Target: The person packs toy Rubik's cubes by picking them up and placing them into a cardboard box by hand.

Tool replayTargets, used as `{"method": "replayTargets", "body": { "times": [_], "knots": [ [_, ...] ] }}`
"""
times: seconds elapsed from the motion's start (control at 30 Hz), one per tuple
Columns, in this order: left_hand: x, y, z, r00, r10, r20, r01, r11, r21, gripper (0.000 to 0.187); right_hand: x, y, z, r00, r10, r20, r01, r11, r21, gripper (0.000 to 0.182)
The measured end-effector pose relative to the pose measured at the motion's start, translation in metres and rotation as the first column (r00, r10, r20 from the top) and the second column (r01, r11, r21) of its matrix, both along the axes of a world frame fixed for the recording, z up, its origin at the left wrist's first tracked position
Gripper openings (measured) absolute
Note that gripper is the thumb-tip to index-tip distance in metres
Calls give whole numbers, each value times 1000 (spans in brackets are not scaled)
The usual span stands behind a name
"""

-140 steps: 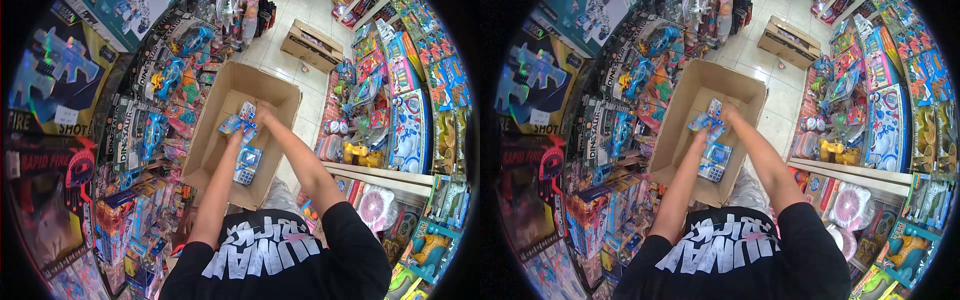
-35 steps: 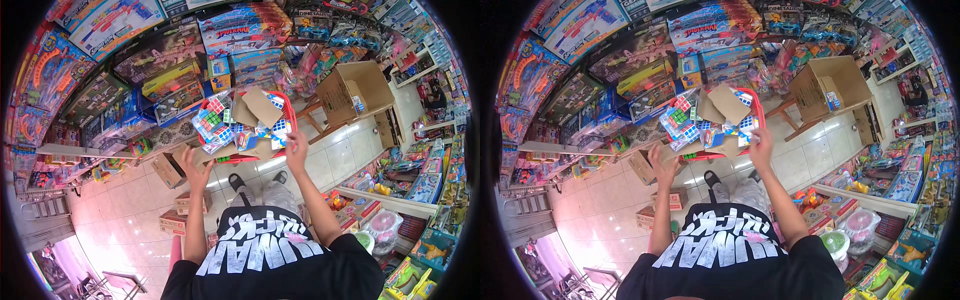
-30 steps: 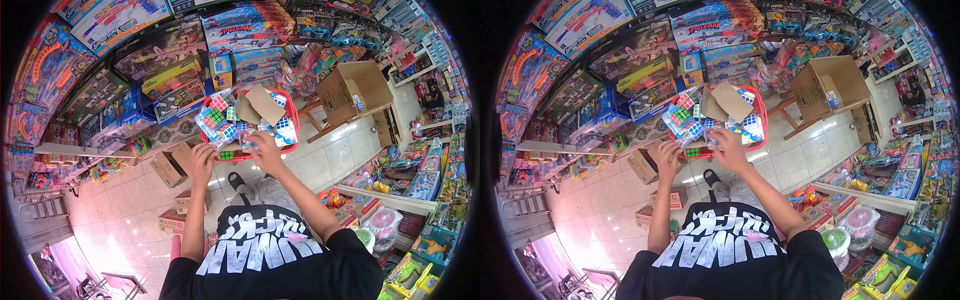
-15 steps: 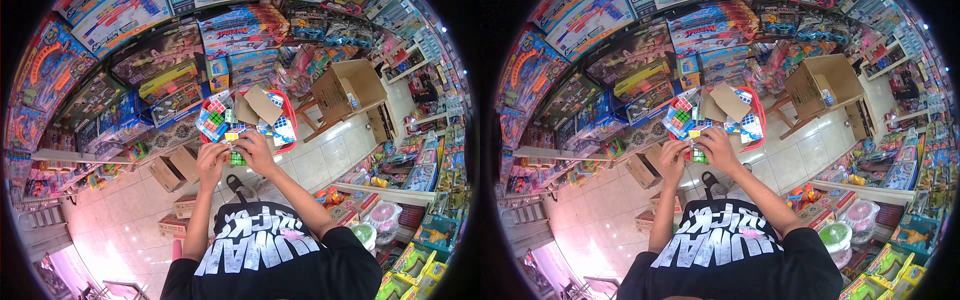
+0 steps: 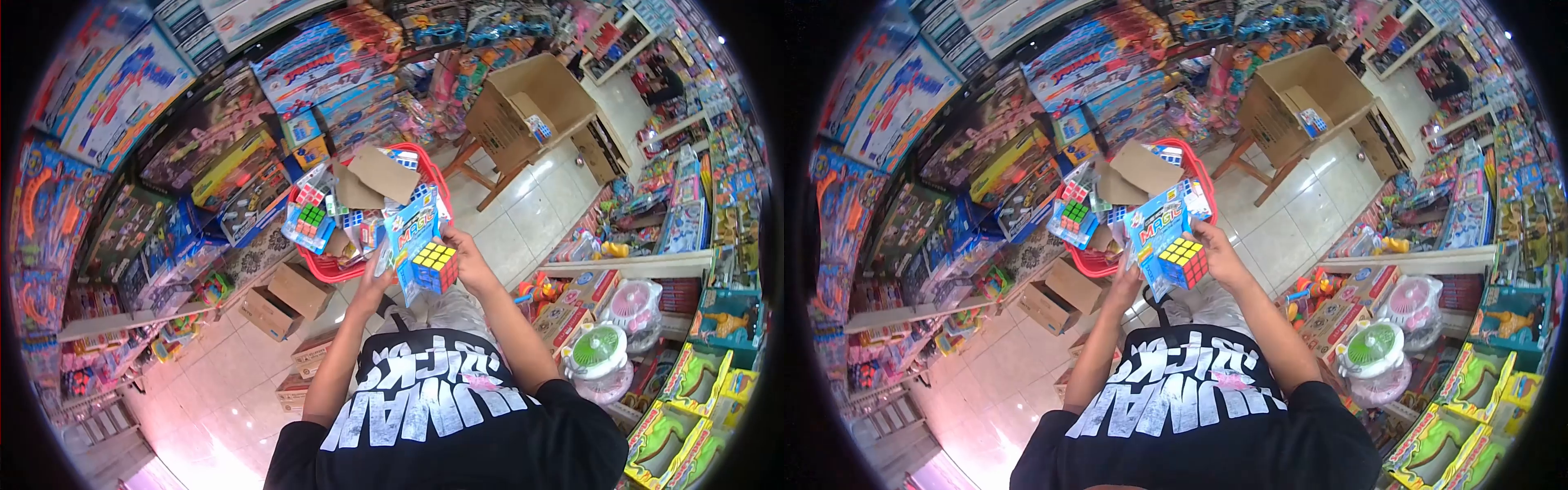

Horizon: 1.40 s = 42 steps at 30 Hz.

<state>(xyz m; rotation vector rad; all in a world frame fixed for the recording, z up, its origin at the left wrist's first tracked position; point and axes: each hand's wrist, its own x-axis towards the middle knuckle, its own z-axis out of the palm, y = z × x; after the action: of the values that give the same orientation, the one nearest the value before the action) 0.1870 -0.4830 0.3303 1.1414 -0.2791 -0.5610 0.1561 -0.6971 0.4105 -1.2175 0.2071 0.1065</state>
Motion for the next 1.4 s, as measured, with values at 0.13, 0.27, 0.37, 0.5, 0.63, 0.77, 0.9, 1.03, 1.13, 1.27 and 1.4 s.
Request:
{"method": "replayTargets", "body": {
  "times": [0.13, 0.27, 0.37, 0.5, 0.63, 0.77, 0.9, 1.03, 1.13, 1.27, 1.4],
  "knots": [
    [-2, -34, 12, 997, 16, -75, -9, 995, 96, 69, -11, -32, -11, 993, -84, -80, 81, 996, -45, 31],
    [2, -75, 22, 993, -30, -118, 49, 987, 155, 66, -20, -73, 1, 977, -35, -212, 8, 992, -127, 28],
    [-2, -114, 14, 985, -4, -172, 40, 977, 207, 67, -25, -110, -5, 973, -130, -192, 108, 987, -120, 14],
    [1, -183, 27, 922, 35, -387, -36, 999, 5, 52, -38, -173, -7, 951, -216, -220, 174, 965, -195, 14],
    [7, -242, 45, 881, -138, -452, 56, 980, -190, 57, -54, -233, 8, 914, -321, -248, 311, 947, -78, 18],
    [3, -303, 34, 883, -262, -389, 227, 965, -135, 53, -68, -280, -6, 894, -404, -195, 395, 915, -85, 20],
    [-9, -359, 54, 842, -272, -466, 225, 962, -156, 56, -76, -305, -2, 861, -454, -229, 472, 881, 23, 20],
    [-2, -387, 56, 786, -292, -545, 277, 954, -111, 56, -71, -328, -9, 861, -467, -203, 488, 870, 66, 22],
    [15, -401, 46, 779, -305, -547, 276, 951, -137, 57, -59, -345, -11, 867, -466, -179, 490, 862, 129, 22],
    [41, -428, 55, 711, -317, -628, 285, 946, -155, 57, -36, -365, -14, 853, -478, -211, 520, 815, 256, 28],
    [92, -459, 40, 726, -333, -602, 297, 941, -162, 54, -8, -398, 1, 821, -448, -355, 564, 734, 379, 40]
  ]
}}
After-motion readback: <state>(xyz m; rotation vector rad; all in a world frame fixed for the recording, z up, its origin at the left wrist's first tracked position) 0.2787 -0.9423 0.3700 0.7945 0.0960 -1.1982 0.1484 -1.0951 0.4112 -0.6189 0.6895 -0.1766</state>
